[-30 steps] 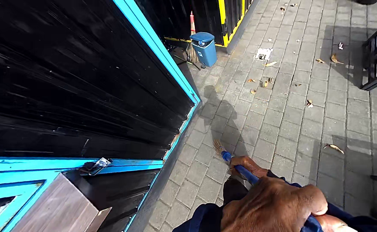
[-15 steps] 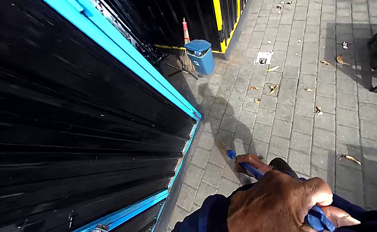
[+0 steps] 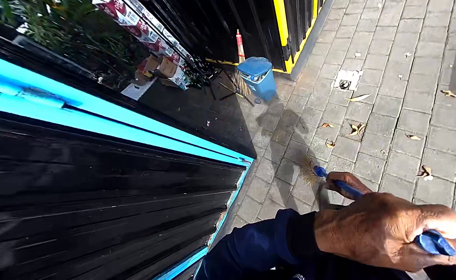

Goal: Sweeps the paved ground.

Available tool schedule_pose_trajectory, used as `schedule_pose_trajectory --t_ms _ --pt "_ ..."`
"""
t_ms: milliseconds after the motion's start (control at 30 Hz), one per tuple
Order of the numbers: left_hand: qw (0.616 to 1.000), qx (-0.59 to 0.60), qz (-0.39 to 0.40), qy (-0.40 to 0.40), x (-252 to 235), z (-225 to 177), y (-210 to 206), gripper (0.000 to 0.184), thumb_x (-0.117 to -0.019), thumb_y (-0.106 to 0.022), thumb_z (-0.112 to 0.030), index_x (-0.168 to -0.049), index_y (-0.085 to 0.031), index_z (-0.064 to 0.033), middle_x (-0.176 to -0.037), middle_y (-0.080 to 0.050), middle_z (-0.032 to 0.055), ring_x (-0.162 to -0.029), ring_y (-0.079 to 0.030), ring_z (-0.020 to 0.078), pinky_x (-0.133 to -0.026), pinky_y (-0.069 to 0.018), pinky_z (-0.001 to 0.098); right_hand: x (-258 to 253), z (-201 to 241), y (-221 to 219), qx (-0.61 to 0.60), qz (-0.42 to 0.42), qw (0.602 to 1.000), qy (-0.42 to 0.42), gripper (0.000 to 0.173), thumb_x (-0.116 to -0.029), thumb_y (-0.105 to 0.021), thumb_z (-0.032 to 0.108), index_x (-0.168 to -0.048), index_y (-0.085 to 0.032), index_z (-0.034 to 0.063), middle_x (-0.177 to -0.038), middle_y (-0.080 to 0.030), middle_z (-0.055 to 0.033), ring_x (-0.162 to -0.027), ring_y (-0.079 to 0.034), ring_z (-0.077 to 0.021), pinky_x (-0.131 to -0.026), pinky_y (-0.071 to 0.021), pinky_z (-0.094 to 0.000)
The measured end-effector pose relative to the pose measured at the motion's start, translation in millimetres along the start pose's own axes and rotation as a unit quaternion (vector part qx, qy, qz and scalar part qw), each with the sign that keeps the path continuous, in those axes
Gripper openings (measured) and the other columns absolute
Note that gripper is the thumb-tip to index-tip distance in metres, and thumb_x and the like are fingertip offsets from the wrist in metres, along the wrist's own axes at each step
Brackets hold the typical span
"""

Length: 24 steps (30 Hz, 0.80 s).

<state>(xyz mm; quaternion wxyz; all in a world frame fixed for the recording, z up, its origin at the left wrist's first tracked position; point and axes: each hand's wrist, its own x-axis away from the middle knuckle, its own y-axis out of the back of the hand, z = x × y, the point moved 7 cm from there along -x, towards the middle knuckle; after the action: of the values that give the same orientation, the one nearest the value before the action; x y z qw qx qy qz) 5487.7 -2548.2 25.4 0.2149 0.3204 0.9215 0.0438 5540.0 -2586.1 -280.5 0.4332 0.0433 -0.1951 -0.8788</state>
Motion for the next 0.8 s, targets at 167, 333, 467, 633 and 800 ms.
schedule_pose_trajectory --t_ms 167,333,467,633,800 --pt "0.998 0.019 -0.031 -0.055 -39.9 32.9 50.8 0.018 -0.0934 -0.067 -0.006 -0.081 -0.065 0.0063 -0.068 -0.058 0.0126 -0.069 -0.057 0.0217 -0.072 -0.0463 0.0349 -28.8 -29.2 129.0 0.172 -0.161 0.966 -0.106 0.027 -0.0957 -0.068 0.031 -0.092 -0.071 0.0049 -0.091 -0.072 -0.0157 -0.085 -0.071 -0.0345 -0.074 -0.054 -0.0603" --pt "0.995 -0.001 -0.056 -0.079 -41.2 37.1 118.7 0.019 -0.0915 -0.068 -0.009 -0.081 -0.067 0.0065 -0.067 -0.06 0.014 -0.067 -0.059 0.0239 -0.071 -0.0464 0.0355 -94.5 1.3 154.8 0.207 -0.21 0.953 -0.072 0.033 -0.0956 -0.065 0.035 -0.087 -0.07 0.0043 -0.086 -0.071 -0.0166 -0.079 -0.071 -0.0365 -0.066 -0.0525 -0.0609" --pt "0.992 -0.039 -0.086 -0.078 -30.7 37.1 187.6 0.027 -0.0939 -0.07 -0.019 -0.08 -0.066 0.0036 -0.063 -0.057 0.0127 -0.061 -0.058 0.0232 -0.063 -0.0455 0.0351 -178.3 24.8 123.5 0.167 -0.129 0.977 0.0 0.032 -0.0944 -0.067 0.037 -0.087 -0.072 0.0059 -0.084 -0.071 -0.0123 -0.077 -0.07 -0.0297 -0.067 -0.0548 -0.0549" --pt "0.988 -0.079 -0.103 -0.083 -7.6 41.0 279.1 0.033 -0.0956 -0.069 -0.027 -0.08 -0.066 0.002 -0.061 -0.057 0.0116 -0.057 -0.058 0.0217 -0.055 -0.045 0.0341 -282.7 47.4 65.7 0.069 -0.016 0.996 0.046 0.032 -0.0957 -0.068 0.039 -0.086 -0.072 0.0094 -0.086 -0.07 -0.0056 -0.081 -0.068 -0.0177 -0.074 -0.0575 -0.0418" --pt "0.984 -0.097 -0.137 -0.054 20.4 48.9 371.5 0.034 -0.0951 -0.071 -0.029 -0.079 -0.063 -0.0001 -0.06 -0.053 0.0104 -0.056 -0.055 0.0209 -0.054 -0.0418 0.0345 -384.3 76.1 22.4 0.024 0.08 0.993 0.081 0.027 -0.0948 -0.07 0.033 -0.087 -0.072 0.0073 -0.084 -0.069 -0.0069 -0.08 -0.067 -0.0171 -0.074 -0.056 -0.0393"
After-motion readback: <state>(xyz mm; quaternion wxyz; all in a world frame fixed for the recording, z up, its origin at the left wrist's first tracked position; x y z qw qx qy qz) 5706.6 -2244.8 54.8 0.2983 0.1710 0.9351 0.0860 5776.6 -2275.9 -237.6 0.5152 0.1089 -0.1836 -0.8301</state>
